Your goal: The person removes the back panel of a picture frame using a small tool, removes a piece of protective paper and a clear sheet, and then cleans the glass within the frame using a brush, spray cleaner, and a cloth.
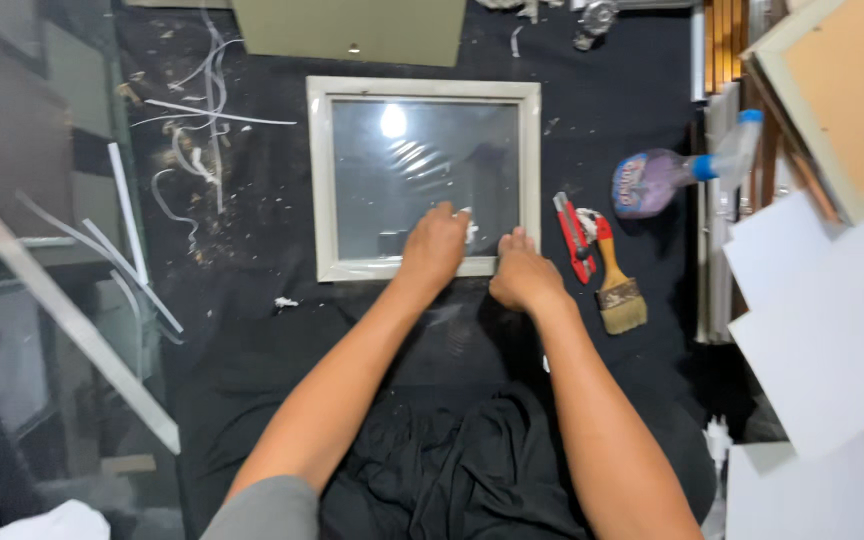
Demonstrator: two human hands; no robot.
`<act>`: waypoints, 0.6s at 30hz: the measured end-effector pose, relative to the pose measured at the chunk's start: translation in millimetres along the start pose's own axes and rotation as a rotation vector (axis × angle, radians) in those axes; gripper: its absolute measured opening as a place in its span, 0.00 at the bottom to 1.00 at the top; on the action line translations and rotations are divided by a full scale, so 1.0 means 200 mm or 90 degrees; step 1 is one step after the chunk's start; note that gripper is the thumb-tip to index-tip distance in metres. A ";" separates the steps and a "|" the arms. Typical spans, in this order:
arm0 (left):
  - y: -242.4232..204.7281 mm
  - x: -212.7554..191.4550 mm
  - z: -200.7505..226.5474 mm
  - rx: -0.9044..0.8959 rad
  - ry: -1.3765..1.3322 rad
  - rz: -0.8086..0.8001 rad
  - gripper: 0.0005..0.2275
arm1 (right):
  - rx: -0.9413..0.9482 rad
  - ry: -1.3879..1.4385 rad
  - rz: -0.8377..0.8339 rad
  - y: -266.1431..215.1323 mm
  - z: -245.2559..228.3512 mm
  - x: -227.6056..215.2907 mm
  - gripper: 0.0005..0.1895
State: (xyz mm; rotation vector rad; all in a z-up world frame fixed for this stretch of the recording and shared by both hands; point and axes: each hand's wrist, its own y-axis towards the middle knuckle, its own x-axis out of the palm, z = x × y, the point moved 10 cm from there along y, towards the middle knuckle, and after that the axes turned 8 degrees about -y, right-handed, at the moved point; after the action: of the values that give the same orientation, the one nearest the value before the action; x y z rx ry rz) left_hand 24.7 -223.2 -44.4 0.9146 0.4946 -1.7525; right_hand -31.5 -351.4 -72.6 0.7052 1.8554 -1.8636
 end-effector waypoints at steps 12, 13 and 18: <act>-0.10 -0.47 -0.60 -0.259 0.319 0.136 0.02 | 0.017 0.120 -0.035 -0.12 -0.02 -0.09 0.43; -0.04 -0.38 -0.50 -0.252 0.320 0.131 0.02 | 0.021 0.128 -0.036 -0.12 -0.02 -0.08 0.43; 0.20 0.15 0.05 -0.130 0.018 0.071 0.04 | 0.063 0.108 -0.061 -0.10 -0.04 -0.06 0.43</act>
State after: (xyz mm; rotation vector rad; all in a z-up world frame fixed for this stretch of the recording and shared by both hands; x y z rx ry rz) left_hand 53.5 -262.6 -58.4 0.8075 0.6170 -1.5583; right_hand -34.1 -343.8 -48.9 0.8453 1.9435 -2.0240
